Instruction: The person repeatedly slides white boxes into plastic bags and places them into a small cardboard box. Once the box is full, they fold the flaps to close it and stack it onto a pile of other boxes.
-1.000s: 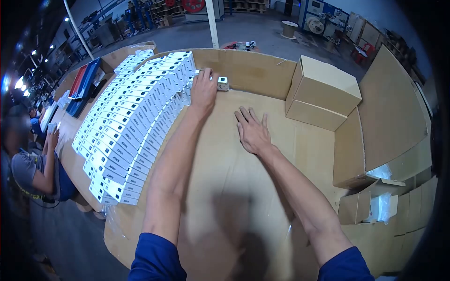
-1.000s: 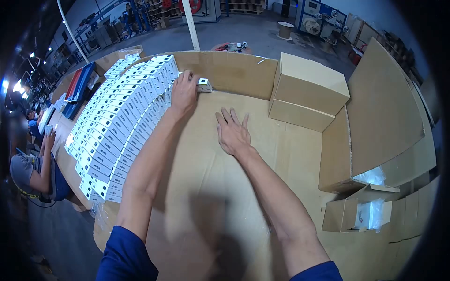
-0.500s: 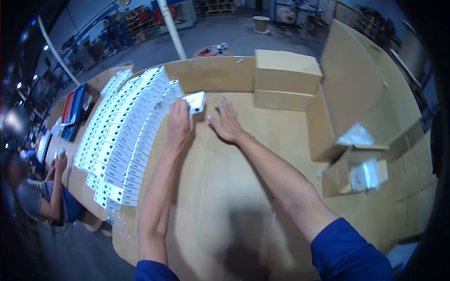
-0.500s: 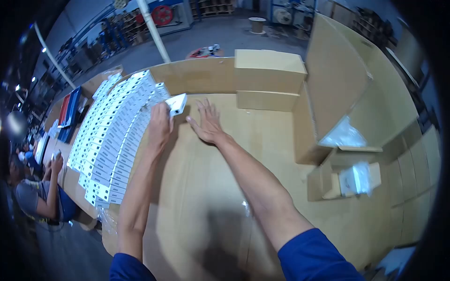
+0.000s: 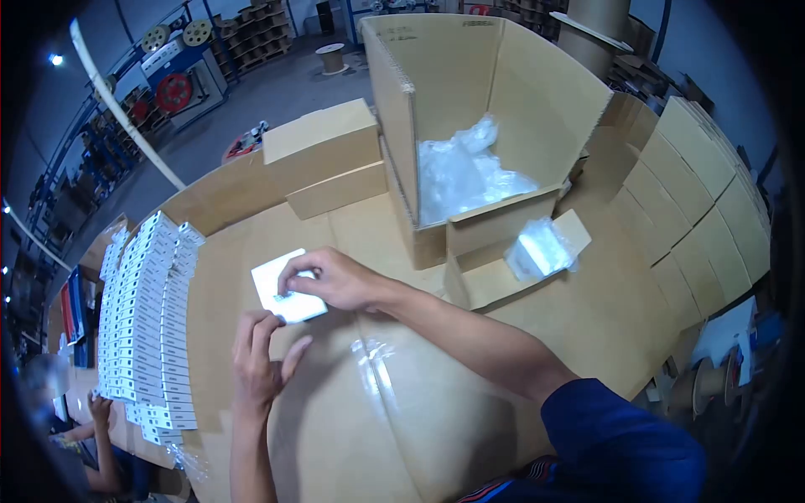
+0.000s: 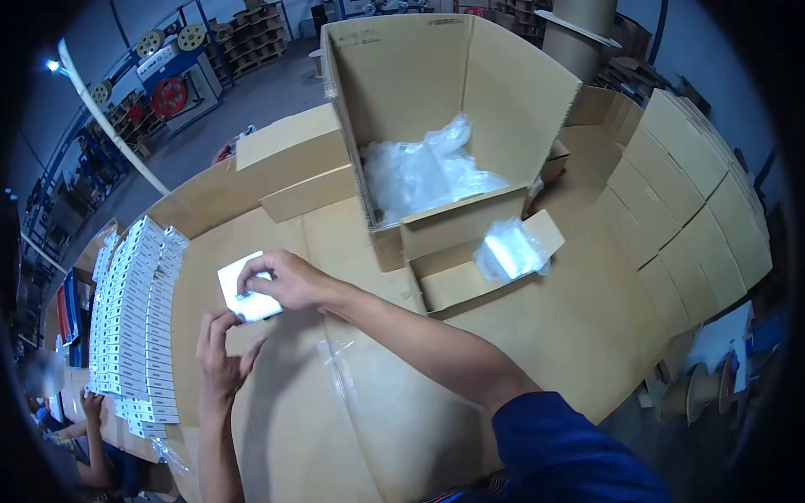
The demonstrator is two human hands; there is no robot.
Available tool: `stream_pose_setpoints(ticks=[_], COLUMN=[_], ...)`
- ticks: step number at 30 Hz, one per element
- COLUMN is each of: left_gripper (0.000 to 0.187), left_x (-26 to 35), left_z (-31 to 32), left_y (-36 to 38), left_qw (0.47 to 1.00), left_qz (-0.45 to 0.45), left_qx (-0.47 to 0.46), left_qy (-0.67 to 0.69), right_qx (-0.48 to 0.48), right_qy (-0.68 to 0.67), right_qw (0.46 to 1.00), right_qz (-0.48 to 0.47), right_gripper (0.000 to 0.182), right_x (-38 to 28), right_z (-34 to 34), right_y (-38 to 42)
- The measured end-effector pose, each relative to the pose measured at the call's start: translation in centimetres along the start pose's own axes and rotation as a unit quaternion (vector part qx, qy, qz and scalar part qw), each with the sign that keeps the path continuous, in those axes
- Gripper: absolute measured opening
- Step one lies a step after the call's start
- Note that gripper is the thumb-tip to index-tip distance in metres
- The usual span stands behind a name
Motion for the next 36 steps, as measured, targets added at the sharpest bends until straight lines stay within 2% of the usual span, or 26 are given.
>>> stream_pose_setpoints(ticks=[2, 4, 6, 7, 8, 10, 12, 14, 17, 20, 21, 24, 26, 28, 33, 36], left_gripper=[0.028, 0.024, 0.022, 0.020, 0.019, 0.029, 0.043, 0.051, 0.055, 0.044, 0.030, 0.022, 0.019, 0.016, 0.018, 0.020], left_x=[3.1, 6.4, 9.8, 11.4, 12.8, 14.3, 14.1, 12.6, 11.1, 9.8, 9.9, 9.8, 11.0, 13.3, 16.9, 18.9], left_z=[0.7, 1.5, 3.2, 4.4, 5.7, 8.9, 13.4, 18.3, 23.3, 26.6, 26.7, 25.6, 21.9, 17.6, 10.5, 7.6], left_y=[-2.1, -5.3, -9.7, -12.1, -14.4, -19.2, -23.0, -25.8, -28.4, -29.8, -30.0, -30.9, -31.8, -32.4, -30.4, -28.7], left_qw=[0.998, 0.996, 0.992, 0.993, 0.994, 0.991, 0.979, 0.960, 0.927, 0.896, 0.880, 0.901, 0.942, 0.966, 0.977, 0.978], left_qz=[0.031, 0.064, 0.102, 0.096, 0.091, 0.129, 0.170, 0.181, 0.244, 0.258, 0.265, 0.179, 0.142, 0.049, 0.030, 0.026], left_qx=[0.031, 0.045, 0.054, 0.038, 0.020, -0.043, -0.099, -0.157, -0.191, -0.261, -0.276, -0.318, -0.254, -0.233, -0.211, -0.203], left_qy=[0.033, 0.032, 0.059, 0.062, 0.064, 0.021, -0.059, -0.141, -0.212, -0.252, -0.283, -0.234, -0.167, -0.104, 0.012, 0.048], right_qx=[-0.019, 0.024, 0.082, 0.119, 0.185, 0.271, 0.310, 0.320, 0.305, 0.296, 0.294, 0.293, 0.290, 0.290, 0.307, 0.266], right_qy=[0.003, 0.078, 0.143, 0.206, 0.219, 0.204, 0.280, 0.259, 0.268, 0.276, 0.281, 0.293, 0.276, 0.278, 0.346, 0.325], right_qw=[1.000, 0.997, 0.986, 0.971, 0.957, 0.940, 0.908, 0.911, 0.914, 0.914, 0.914, 0.910, 0.917, 0.916, 0.886, 0.907], right_qz=[0.021, -0.008, -0.004, -0.032, -0.032, -0.025, -0.010, 0.022, 0.006, -0.005, -0.001, -0.023, -0.003, -0.002, -0.037, -0.021], right_gripper=[0.012, 0.013, 0.014, 0.017, 0.020, 0.019, 0.018, 0.019, 0.022, 0.028, 0.029, 0.031, 0.038, 0.045, 0.064, 0.064], right_x=[-3.9, -6.7, -11.1, -12.1, -13.1, -13.6, -13.0, -13.0, -12.2, -11.1, -10.8, -10.1, -10.9, -11.6, -14.5, -15.6], right_z=[-3.5, -7.9, -13.2, -16.2, -18.5, -23.3, -26.8, -28.4, -29.7, -30.4, -30.6, -31.4, -31.1, -30.6, -28.8, -27.3], right_y=[4.6, 8.7, 13.1, 14.9, 16.8, 19.3, 20.7, 21.2, 21.0, 20.6, 20.5, 20.3, 20.9, 21.1, 21.2, 21.0])
Point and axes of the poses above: each hand's wrist, its own y-axis away from the middle knuckle, its own z-axis out of the palm, x = y × z, the point moved 3 cm from there along -y, towards the middle knuckle, and after that the axes turned 4 degrees about z, right-handed, at the moved point
